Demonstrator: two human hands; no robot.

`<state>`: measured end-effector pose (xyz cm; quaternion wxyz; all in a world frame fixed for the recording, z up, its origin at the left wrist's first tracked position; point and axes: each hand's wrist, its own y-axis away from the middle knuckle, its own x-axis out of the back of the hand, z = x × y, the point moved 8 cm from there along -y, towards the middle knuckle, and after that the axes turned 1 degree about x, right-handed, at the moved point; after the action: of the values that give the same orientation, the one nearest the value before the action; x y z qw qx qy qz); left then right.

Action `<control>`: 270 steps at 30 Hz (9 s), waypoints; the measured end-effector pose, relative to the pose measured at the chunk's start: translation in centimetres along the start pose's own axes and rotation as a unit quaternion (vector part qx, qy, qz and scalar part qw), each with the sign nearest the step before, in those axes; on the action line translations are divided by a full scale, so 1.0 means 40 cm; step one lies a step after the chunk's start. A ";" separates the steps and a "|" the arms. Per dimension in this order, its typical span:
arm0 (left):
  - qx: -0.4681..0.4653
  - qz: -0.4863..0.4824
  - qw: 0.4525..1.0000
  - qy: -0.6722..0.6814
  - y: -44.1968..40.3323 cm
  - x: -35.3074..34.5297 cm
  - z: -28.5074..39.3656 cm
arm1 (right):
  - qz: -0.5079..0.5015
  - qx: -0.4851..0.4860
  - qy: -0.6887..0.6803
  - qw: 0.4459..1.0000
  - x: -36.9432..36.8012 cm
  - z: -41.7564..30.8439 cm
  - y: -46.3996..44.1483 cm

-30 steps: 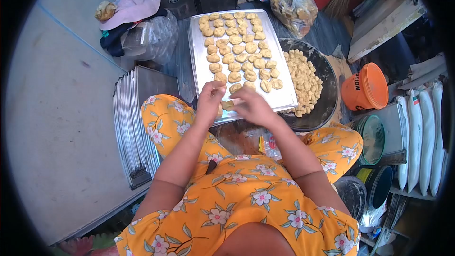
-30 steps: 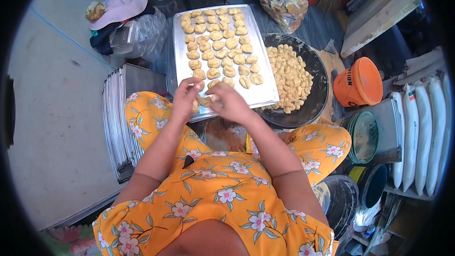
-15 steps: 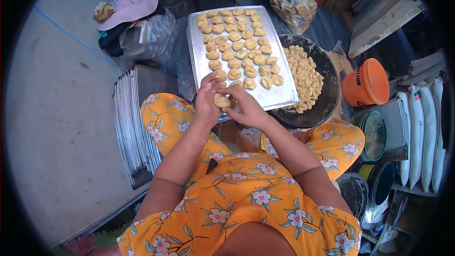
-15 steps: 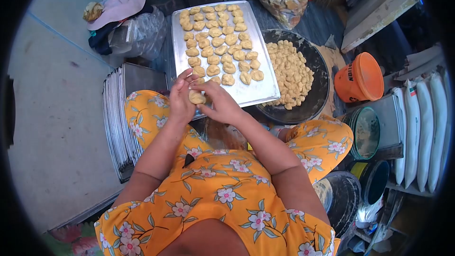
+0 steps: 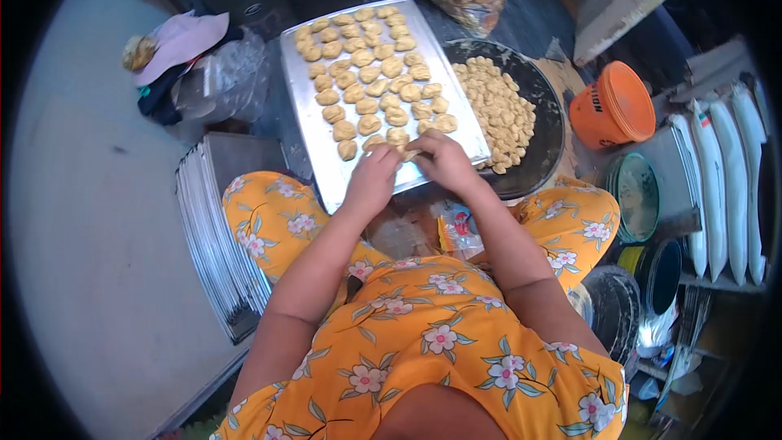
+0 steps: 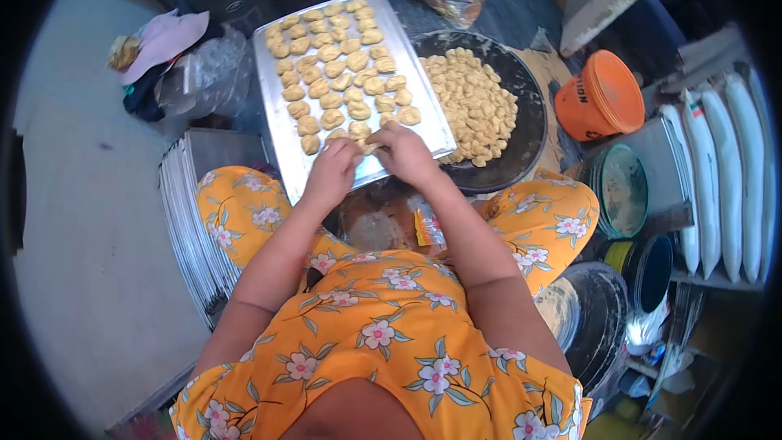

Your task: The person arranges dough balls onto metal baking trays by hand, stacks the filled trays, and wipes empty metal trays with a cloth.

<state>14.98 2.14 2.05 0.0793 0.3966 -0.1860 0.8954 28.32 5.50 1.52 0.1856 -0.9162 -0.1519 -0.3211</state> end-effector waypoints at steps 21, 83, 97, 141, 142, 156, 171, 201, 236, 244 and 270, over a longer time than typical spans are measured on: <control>-0.058 -0.051 0.991 -0.111 -0.013 -0.018 0.027 | -0.021 -0.411 -0.008 0.911 -0.211 1.267 0.354; -0.118 -0.042 0.978 -0.166 -0.059 -0.106 0.115 | 0.069 -0.036 0.261 0.962 0.115 0.131 0.019; -0.101 -0.082 0.985 -0.111 -0.035 -0.024 0.121 | 0.104 -0.040 0.149 0.983 0.133 0.195 -0.345; 0.269 0.381 0.885 0.004 0.359 0.586 -0.259 | 0.141 -0.062 -0.123 0.980 0.177 0.277 -0.355; 0.327 0.377 0.866 0.003 0.449 0.607 -0.302 | 0.120 -0.087 -0.187 0.971 0.151 0.212 -0.365; 0.425 0.313 0.842 0.111 0.815 0.292 -0.474 | -0.125 0.191 -0.028 0.973 -0.238 -0.386 -0.277; 0.394 0.040 0.915 0.072 0.346 -0.166 -1.205 | -0.076 0.092 -0.009 0.993 -0.248 -0.296 -0.305; 0.256 0.230 0.935 0.088 0.294 0.742 -0.427 | -0.283 -0.272 -0.725 0.566 -0.756 -0.624 -0.381; 0.209 -0.058 0.976 0.010 0.350 0.287 -0.802 | -0.031 -0.166 -0.668 0.724 -0.728 -0.556 -0.389; 0.320 0.018 0.939 0.125 0.347 0.254 -0.818 | -0.043 -0.171 -0.663 0.728 -0.737 -0.548 -0.392; 0.066 -0.015 0.919 0.389 0.307 0.108 -0.869 | -0.182 -0.280 -0.621 0.709 -0.768 -0.518 -0.372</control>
<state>-15.15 4.59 -19.49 0.1326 0.0240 -0.0746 0.9881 -11.59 4.72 0.32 -0.2778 -0.8733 -0.3002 0.2646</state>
